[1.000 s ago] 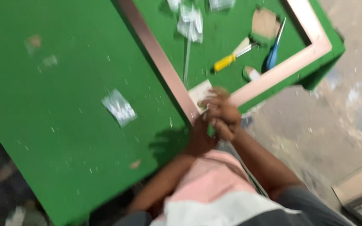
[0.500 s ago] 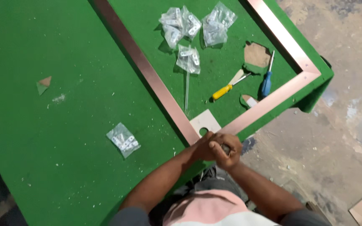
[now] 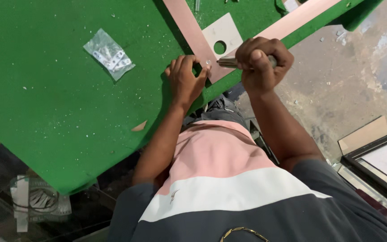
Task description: The person assembles a rectangular frame using copper-colored metal strips, metal brackets, and screws. They place brackets at the corners, align the strips, and use a screwdriver to fasten the components together on a green workbench.
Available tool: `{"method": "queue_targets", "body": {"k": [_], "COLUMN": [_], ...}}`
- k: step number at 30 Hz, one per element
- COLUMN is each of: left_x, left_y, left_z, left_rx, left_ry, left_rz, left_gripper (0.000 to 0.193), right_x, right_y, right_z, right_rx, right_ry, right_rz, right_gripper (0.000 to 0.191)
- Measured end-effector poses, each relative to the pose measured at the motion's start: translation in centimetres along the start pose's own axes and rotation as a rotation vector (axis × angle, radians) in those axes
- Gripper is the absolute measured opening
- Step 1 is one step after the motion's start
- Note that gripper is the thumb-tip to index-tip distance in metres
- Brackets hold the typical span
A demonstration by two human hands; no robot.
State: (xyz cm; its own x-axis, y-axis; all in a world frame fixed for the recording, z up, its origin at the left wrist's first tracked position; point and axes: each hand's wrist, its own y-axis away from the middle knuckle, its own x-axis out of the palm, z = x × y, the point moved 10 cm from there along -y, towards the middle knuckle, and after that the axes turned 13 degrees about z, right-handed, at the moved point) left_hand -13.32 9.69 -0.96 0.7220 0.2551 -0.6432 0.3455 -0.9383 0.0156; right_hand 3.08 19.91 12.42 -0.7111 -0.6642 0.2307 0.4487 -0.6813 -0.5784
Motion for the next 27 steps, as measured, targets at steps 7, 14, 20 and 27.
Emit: {"method": "queue_targets", "body": {"k": [7, 14, 20, 27], "left_x": [1.1, 1.2, -0.7, 1.2], "left_y": [-0.9, -0.9, 0.1, -0.8], "left_z": [1.8, 1.6, -0.5, -8.4], "left_rx": [-0.094, -0.098, 0.079, 0.346], "left_ry": [0.066, 0.020, 0.110, 0.574], "left_rz": [0.005, -0.023, -0.036, -0.094], "left_gripper": [0.023, 0.025, 0.034, 0.032], "right_x": [0.8, 3.9, 6.3, 7.3], "right_y": [0.7, -2.0, -2.7, -6.0], "right_z": [-2.9, -3.8, -1.8, -1.1], "right_rx": [0.061, 0.145, 0.034, 0.055], "right_ry": [-0.044, -0.153, 0.231, 0.142], "right_rz": [-0.055, 0.361, 0.360, 0.562], "right_gripper": [0.031, 0.035, 0.030, 0.028]}}
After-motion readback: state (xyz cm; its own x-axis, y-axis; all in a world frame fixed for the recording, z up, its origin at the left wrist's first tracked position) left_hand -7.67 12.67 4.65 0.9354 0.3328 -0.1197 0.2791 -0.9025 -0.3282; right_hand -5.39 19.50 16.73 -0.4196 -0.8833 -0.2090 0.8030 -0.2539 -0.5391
